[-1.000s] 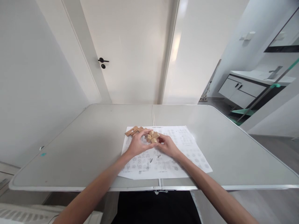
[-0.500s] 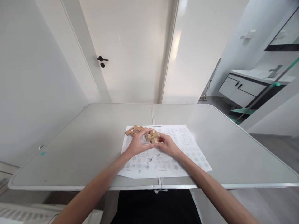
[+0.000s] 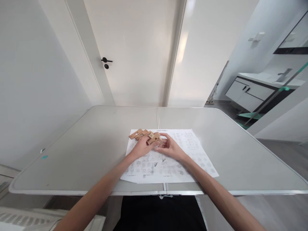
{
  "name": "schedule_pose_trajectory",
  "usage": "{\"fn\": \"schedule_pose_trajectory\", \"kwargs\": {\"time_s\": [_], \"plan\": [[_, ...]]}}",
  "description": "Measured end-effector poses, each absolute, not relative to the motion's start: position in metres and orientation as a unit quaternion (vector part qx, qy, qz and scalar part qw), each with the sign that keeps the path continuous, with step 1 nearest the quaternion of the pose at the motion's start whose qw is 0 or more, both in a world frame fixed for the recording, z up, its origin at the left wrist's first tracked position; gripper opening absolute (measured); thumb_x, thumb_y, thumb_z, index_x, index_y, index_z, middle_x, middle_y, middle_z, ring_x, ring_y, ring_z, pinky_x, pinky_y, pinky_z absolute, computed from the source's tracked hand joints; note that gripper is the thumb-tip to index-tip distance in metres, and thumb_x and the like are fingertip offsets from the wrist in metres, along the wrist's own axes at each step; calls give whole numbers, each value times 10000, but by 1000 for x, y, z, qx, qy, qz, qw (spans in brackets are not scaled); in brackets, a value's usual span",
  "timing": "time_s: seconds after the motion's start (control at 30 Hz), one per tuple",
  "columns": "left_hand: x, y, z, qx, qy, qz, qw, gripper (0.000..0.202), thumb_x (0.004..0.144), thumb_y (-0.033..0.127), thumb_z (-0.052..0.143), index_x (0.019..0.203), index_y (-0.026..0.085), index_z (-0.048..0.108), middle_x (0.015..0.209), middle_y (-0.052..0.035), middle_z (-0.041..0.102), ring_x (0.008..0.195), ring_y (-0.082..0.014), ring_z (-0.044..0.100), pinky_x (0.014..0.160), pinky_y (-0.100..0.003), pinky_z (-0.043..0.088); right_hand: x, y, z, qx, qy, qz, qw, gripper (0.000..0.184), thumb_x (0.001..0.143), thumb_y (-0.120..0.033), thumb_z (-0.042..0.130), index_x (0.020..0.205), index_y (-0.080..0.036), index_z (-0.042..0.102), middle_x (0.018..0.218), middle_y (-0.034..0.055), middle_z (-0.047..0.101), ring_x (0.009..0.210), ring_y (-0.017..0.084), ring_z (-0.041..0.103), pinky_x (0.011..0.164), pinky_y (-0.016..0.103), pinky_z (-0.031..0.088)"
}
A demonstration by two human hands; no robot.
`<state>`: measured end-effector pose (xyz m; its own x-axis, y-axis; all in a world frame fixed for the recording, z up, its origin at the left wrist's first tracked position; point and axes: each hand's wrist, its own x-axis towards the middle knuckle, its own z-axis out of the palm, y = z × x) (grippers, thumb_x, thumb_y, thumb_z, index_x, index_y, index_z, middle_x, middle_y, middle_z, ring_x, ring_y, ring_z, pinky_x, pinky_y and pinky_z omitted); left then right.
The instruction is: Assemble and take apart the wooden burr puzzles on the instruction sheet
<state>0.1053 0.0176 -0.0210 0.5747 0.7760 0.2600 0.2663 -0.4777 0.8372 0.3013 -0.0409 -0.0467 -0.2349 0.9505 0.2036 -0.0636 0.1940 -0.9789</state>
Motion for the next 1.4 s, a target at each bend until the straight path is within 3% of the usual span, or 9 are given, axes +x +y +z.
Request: {"fn": "schedule_pose_trajectory", "kwargs": {"time_s": [0.17, 0.33, 0.53, 0.63, 0.77, 0.97, 1.13, 1.3, 1.4], "plan": [[106, 20, -24, 781, 321, 334, 418, 457, 1009, 599, 512, 935, 182, 682, 768, -18, 628, 669, -163, 576, 607, -274, 469, 300, -37, -50, -359, -589, 522, 502, 553, 955, -552, 679, 1372, -247, 483, 1027, 85, 771, 734, 183, 714, 673, 347, 577], [106, 20, -22, 761, 344, 356, 420, 480, 965, 639, 574, 832, 185, 651, 658, 13, 559, 606, -143, 515, 558, -256, 420, 301, -39, -45, -443, -666, 345, 492, 423, 1052, -527, 499, 1331, -218, 575, 1021, 88, 765, 716, 188, 729, 624, 317, 575], [106, 21, -21, 728, 381, 372, 432, 560, 934, 650, 617, 619, 192, 556, 550, 30, 481, 537, -121, 444, 516, -253, 374, 307, -42, -44, -517, -684, 194, 476, 297, 1057, -448, 516, 1144, -220, 685, 921, 69, 740, 727, 208, 673, 727, 334, 514], [106, 23, -20, 706, 375, 385, 461, 566, 954, 667, 579, 666, 179, 593, 591, 25, 488, 528, -106, 438, 511, -248, 382, 309, -41, -48, -537, -696, 146, 454, 302, 1075, -436, 478, 1177, -235, 679, 1017, 85, 758, 753, 217, 676, 726, 336, 495], [104, 25, -17, 676, 351, 391, 517, 603, 972, 717, 498, 956, 155, 715, 670, 29, 465, 515, -90, 408, 484, -239, 388, 310, -38, -53, -544, -716, 108, 425, 279, 1079, -406, 482, 1197, -246, 677, 1075, 97, 759, 774, 219, 677, 709, 330, 483], [104, 22, -14, 663, 321, 363, 571, 606, 967, 701, 532, 1094, 143, 731, 672, 43, 409, 521, -82, 388, 474, -221, 405, 308, -37, -57, -513, -755, 98, 397, 193, 1031, -387, 587, 1104, -245, 696, 1029, 90, 718, 852, 228, 661, 725, 324, 481], [106, 19, -15, 679, 314, 325, 579, 542, 944, 679, 593, 901, 148, 690, 624, 55, 418, 492, -77, 404, 460, -217, 408, 307, -38, -54, -495, -754, 131, 411, 155, 990, -369, 639, 1049, -235, 688, 1045, 92, 708, 891, 237, 651, 759, 343, 502], [105, 19, -21, 706, 315, 293, 562, 525, 946, 674, 588, 770, 179, 581, 573, 59, 450, 461, -83, 434, 456, -225, 389, 305, -40, -41, -495, -710, 195, 461, 292, 1089, -335, 398, 1157, -220, 657, 1051, 84, 734, 865, 202, 676, 740, 325, 527], [105, 19, -25, 726, 312, 269, 551, 507, 942, 671, 592, 778, 192, 574, 550, 61, 451, 457, -100, 441, 454, -242, 382, 304, -41, -35, -484, -699, 230, 474, 310, 1085, -384, 422, 1129, -212, 677, 1018, 69, 751, 860, 195, 692, 717, 308, 536]]}}
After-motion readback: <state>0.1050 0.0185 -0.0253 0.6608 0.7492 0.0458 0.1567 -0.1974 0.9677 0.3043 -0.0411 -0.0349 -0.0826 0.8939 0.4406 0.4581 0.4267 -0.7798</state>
